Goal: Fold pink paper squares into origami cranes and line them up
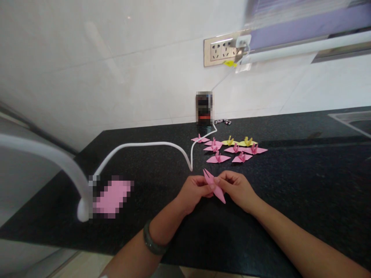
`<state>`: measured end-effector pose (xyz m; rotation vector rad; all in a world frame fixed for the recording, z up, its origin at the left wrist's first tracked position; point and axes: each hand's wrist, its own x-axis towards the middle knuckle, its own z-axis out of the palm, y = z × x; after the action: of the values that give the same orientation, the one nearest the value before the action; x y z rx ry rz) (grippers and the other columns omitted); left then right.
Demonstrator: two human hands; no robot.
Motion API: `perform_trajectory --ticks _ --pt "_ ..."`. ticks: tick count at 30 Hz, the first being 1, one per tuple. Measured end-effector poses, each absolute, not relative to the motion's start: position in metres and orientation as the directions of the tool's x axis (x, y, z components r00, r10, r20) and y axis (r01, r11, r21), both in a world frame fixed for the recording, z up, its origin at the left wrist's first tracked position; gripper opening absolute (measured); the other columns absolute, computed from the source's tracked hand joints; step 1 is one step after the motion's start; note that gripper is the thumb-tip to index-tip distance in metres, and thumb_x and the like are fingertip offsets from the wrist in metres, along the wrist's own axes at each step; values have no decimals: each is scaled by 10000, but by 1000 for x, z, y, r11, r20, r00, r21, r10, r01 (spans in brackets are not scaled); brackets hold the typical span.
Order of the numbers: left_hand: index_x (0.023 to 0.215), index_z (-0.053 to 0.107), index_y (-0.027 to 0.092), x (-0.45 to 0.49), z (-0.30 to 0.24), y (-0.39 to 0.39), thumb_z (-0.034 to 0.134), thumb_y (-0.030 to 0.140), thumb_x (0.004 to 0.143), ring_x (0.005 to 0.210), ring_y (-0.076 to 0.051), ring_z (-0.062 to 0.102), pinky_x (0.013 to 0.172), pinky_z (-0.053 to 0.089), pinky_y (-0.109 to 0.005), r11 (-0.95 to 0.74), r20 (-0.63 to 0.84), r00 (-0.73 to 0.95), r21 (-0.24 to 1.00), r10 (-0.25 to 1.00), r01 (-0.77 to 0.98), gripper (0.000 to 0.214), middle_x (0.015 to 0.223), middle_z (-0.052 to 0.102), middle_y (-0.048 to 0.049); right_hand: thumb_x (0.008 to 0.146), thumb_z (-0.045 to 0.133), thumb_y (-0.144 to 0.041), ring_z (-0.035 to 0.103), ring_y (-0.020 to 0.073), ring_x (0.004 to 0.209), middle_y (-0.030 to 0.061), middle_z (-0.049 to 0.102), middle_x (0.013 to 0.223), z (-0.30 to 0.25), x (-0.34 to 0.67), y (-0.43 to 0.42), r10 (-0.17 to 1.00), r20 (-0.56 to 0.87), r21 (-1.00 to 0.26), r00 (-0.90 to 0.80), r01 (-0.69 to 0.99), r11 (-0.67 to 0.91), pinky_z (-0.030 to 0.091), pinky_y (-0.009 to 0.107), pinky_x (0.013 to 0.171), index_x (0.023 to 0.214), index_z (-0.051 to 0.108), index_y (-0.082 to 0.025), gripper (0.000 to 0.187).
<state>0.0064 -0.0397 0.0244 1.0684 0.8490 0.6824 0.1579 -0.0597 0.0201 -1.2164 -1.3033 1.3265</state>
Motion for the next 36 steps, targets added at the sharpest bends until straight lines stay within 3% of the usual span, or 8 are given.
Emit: perform_trajectory --ticks 4,9,18,25,30,36 --pt "710 635 98 5 25 -37 632 258 604 509 -65 452 521 349 -208 250 -194 399 964 896 -94 192 597 571 -21 731 496 -407 407 60 439 -34 468 512 20 156 -61 971 -86 -993 -222 97 -66 318 183 420 649 527 -140 282" --pt "689 634 94 5 24 -37 610 241 627 509 -66 443 512 334 -204 211 -163 390 974 907 -86 162 574 564 -21 751 457 -420 400 49 398 -21 499 546 20 155 -62 934 -109 -988 -341 138 -65 313 177 384 653 541 -135 313" --pt "725 610 104 8 24 -36 570 303 675 580 -97 511 570 381 -223 217 -159 364 968 918 -125 209 649 589 -38 767 441 -388 365 44 374 -34 457 506 16 152 -64 957 -104 -984 -271 170 -59 279 165 350 648 529 -140 290" --pt "649 599 115 5 21 -32 606 324 634 444 -49 430 450 320 -180 161 -138 212 982 968 -97 210 521 535 12 759 468 -359 357 45 378 -43 413 445 16 150 -65 958 -81 -969 -275 246 -12 256 170 368 524 478 -144 319" --pt "690 592 118 6 24 -33 629 297 619 518 -75 501 538 404 -222 279 -204 271 919 941 -277 196 615 569 -8 755 475 -386 387 52 387 -31 455 468 16 152 -65 957 -73 -982 -282 190 -19 285 178 382 559 513 -139 318" --pt "648 569 116 5 30 -31 624 311 621 476 -82 497 486 412 -229 411 -287 338 822 897 -395 205 558 539 5 774 457 -378 477 71 487 3 549 631 17 158 -60 961 -5 -1000 -275 0 -5 382 206 482 759 557 -141 257"
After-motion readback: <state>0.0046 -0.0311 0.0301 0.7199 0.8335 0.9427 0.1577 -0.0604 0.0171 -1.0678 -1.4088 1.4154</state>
